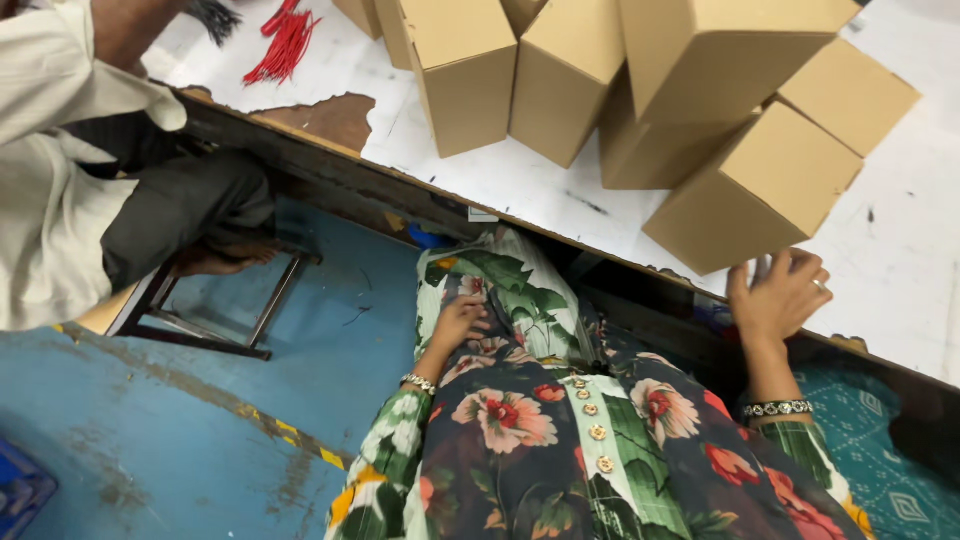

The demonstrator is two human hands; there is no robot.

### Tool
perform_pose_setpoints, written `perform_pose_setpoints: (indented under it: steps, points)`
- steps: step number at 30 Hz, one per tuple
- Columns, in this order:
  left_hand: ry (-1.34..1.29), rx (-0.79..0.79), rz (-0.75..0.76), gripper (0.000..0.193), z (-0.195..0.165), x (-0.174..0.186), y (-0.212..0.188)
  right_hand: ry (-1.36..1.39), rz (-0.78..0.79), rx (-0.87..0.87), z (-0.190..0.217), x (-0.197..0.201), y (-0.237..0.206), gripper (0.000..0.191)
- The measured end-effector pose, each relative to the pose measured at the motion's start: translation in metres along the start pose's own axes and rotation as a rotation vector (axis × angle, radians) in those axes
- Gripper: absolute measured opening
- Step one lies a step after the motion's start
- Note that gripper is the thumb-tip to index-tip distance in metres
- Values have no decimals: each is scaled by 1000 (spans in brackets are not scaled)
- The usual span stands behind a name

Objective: The person packs cylindrical metal containers into small cardboard boxes. They place a plastic bag inside the box, insert the container, and then close the box flaps. The process is repeated for multiple items.

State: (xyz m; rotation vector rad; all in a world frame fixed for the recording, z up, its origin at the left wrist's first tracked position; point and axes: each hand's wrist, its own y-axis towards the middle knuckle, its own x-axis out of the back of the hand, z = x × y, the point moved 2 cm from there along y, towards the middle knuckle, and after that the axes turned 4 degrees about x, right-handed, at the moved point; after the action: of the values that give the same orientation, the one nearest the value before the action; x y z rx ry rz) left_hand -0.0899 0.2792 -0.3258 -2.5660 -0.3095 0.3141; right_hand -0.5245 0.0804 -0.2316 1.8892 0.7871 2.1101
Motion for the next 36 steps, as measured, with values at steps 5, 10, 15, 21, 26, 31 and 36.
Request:
perform_pose_setpoints:
  steps: [5,10,15,21,26,31,36]
  points:
    - [309,-77,-1,27,9,0,11,35,-55,-18,3,1,-4,38]
    - [198,56,-82,29,16,11,10,12,-50,-7,-1,1,-7,34]
    - [58,106,-44,27,8,22,14,-17,-54,-35,3,3,-7,34]
    - [183,210,39,28,-11,15,37,-19,-77,-49,11,6,-5,32]
    - [575,-50,-13,21,-15,0,42,-1,-92,-45,11,4,-5,33]
    - [560,-85,112,25,3,-31,31,27,-9,-99,-2,1,4,39]
    - [427,-100,286,39,-25,-50,19,957,-102,-584,-44,0,45,42]
